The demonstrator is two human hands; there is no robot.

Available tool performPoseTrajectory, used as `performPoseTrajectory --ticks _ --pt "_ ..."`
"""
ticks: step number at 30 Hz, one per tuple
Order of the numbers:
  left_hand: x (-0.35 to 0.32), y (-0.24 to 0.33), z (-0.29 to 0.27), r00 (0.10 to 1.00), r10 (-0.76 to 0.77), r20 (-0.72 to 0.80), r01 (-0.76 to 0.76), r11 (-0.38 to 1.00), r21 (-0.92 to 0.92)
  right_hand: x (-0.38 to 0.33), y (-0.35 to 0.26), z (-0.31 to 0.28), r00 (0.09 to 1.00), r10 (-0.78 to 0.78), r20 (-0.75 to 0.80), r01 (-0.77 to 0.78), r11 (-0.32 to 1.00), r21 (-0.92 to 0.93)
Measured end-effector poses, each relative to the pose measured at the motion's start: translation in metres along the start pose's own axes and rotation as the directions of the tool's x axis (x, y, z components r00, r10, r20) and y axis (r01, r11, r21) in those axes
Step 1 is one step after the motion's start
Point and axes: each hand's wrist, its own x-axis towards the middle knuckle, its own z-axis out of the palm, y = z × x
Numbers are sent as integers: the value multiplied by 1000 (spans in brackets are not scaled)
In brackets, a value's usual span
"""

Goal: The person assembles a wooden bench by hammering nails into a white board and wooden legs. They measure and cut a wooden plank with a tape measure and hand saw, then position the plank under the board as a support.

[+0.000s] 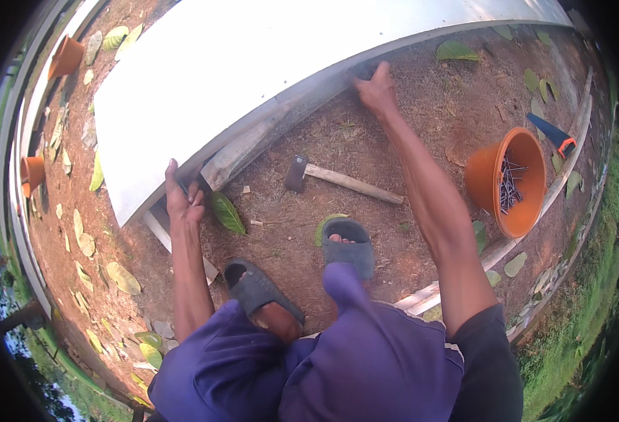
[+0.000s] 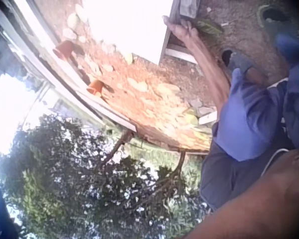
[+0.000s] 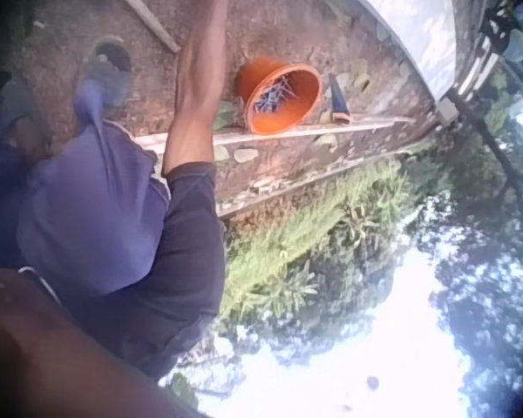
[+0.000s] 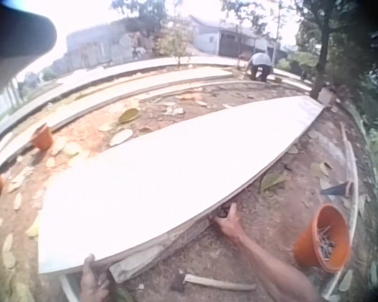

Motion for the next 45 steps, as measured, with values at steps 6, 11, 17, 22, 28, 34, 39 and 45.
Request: performPoseTrajectory --ticks 6,11,17,22,28,34,39,45 --pt "-7 -6 -17 1000 7 27 -8 1000 23 10 17 2 998 54 30 -54 998 17" --pt "6 -39 -39 930 292 222 -367 739 566 33 36 0 999 46 -1 -46 991 129" --pt "-32 -39 -18 921 288 260 -379 522 764 31 30 11 996 86 -39 -82 993 88" --pt "-61 -48 -13 935 223 275 -342 374 862 41 37 5 998 52 -30 -51 998 47" --pt "-78 -52 -20 908 187 374 -396 95 914 -55 -6 18 999 -21 -29 12 965 -263" --pt "-95 -65 -10 898 70 435 -426 -116 897 -186 18 19 953 -224 205 291 863 -413" --pt "-81 -73 -8 826 78 559 -535 -207 819 -221 34 12 862 -368 350 501 727 -469" --pt "-85 -75 -3 826 19 564 -554 -166 816 -230 74 -31 954 -300 -15 215 717 -663"
